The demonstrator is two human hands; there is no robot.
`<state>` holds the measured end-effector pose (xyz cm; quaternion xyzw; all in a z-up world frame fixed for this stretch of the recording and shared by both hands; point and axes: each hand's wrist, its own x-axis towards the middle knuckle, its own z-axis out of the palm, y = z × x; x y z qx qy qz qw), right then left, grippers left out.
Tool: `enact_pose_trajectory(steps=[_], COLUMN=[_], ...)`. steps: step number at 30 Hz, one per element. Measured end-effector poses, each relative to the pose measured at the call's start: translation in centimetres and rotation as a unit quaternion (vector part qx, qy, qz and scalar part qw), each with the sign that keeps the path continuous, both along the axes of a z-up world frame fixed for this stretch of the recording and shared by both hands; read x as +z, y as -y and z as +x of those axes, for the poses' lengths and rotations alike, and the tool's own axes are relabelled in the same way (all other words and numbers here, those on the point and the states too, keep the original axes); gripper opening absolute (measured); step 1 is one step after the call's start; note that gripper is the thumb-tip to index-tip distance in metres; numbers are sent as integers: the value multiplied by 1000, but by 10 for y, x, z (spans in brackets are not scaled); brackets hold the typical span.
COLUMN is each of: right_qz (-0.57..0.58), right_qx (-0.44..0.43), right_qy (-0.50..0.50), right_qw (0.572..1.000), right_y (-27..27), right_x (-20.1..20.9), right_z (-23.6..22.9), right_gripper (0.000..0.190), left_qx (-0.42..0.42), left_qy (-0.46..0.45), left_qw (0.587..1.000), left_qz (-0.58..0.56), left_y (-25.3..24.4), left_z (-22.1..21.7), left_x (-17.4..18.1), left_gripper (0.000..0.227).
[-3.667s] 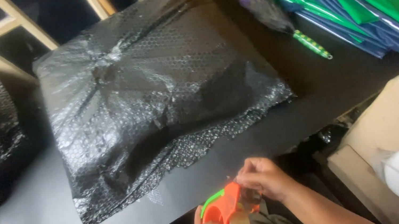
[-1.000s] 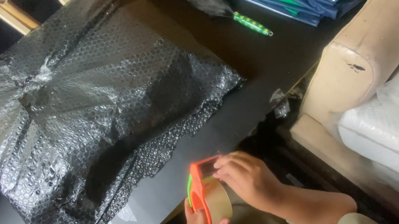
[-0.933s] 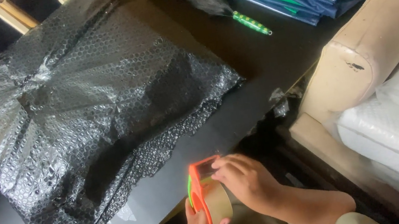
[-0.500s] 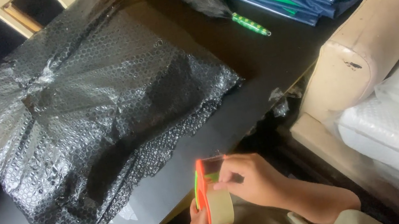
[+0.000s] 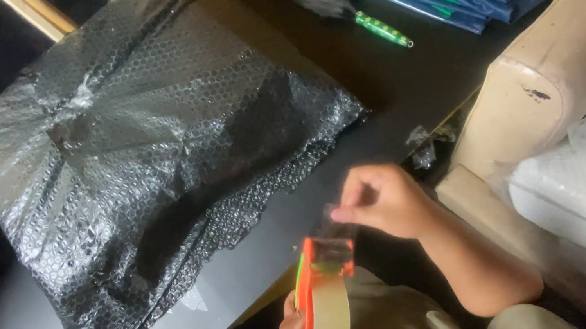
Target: Wrapping a blue bag in black bubble wrap and securing it with tape.
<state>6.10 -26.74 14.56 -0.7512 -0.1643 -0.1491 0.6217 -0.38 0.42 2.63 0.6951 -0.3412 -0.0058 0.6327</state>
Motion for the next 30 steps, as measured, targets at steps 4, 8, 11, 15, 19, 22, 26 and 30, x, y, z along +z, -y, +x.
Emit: enact_pose_trajectory(steps=[4, 8, 11, 15, 19, 22, 26, 30], right_qz=[74, 164, 257, 324, 363, 390, 398, 289], right_qx=[43, 77, 100, 116, 122, 126, 105, -19], right_qy=[-110, -203, -251, -293, -374, -400, -448, -406], right_qw=[990, 962, 928, 892, 845, 820, 794, 867], right_y=[1, 5, 6, 6, -5, -12, -9, 2], right_x=[-30, -57, -84, -124, -149, -160, -181, -203], right_z=[15, 17, 20, 18, 3, -12, -30, -48], right_gripper=[20, 20, 25, 24, 25, 23, 22, 23], left_qx=[-21, -3, 20, 66, 49, 97, 25, -122], left_qy=[27, 34, 43, 55, 97, 140, 183, -539], left_qw=[999, 995, 993, 992, 982, 980, 983, 745], left_qz=[-37, -97, -112, -94, -155, -101, -21, -374], left_y=[1, 0, 1, 5, 1, -7, 2, -48], left_z=[0, -1, -1, -2, -4, -11, 3, 10], left_x=[-8, -15, -16, -16, -45, -65, -23, -202], left_gripper=[30, 30, 37, 42, 40, 44, 36, 75])
